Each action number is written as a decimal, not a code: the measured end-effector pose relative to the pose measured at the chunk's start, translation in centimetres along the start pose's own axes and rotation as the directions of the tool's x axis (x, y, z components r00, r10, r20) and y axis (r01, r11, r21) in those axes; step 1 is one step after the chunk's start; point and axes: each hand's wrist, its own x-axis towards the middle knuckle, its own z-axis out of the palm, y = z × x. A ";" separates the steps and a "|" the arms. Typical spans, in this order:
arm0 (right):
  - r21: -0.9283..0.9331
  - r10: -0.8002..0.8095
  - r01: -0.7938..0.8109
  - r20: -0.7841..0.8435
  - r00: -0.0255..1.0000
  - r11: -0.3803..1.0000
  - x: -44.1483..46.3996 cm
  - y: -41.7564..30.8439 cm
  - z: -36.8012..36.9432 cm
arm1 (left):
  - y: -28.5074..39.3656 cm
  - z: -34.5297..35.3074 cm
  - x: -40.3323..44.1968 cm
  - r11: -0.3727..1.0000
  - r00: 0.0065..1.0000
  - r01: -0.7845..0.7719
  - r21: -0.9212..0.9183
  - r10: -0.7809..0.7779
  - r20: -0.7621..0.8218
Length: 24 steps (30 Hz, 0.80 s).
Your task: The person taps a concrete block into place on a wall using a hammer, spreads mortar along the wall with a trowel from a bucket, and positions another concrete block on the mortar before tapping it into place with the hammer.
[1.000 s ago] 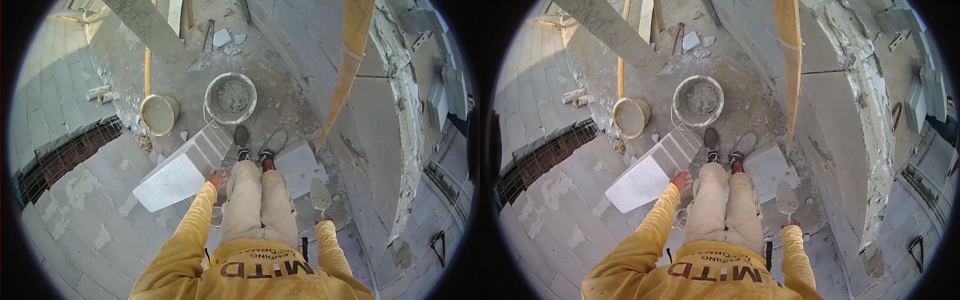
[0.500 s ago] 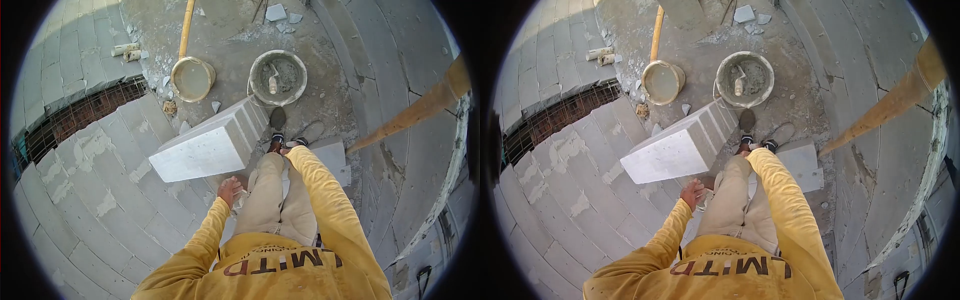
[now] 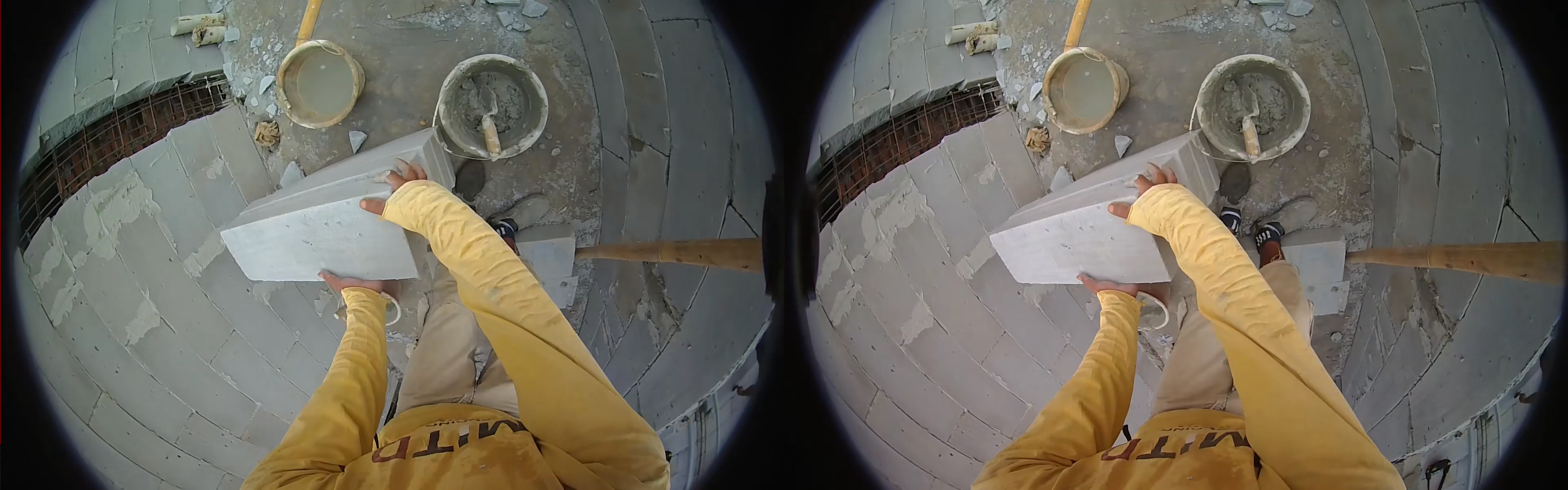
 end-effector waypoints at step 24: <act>0.884 0.270 -0.171 0.054 0.961 0.434 -26.4 18.8 -1.2 | -4.2 -0.6 -26.2 0.678 0.735 0.677 0.286 -0.642 -0.218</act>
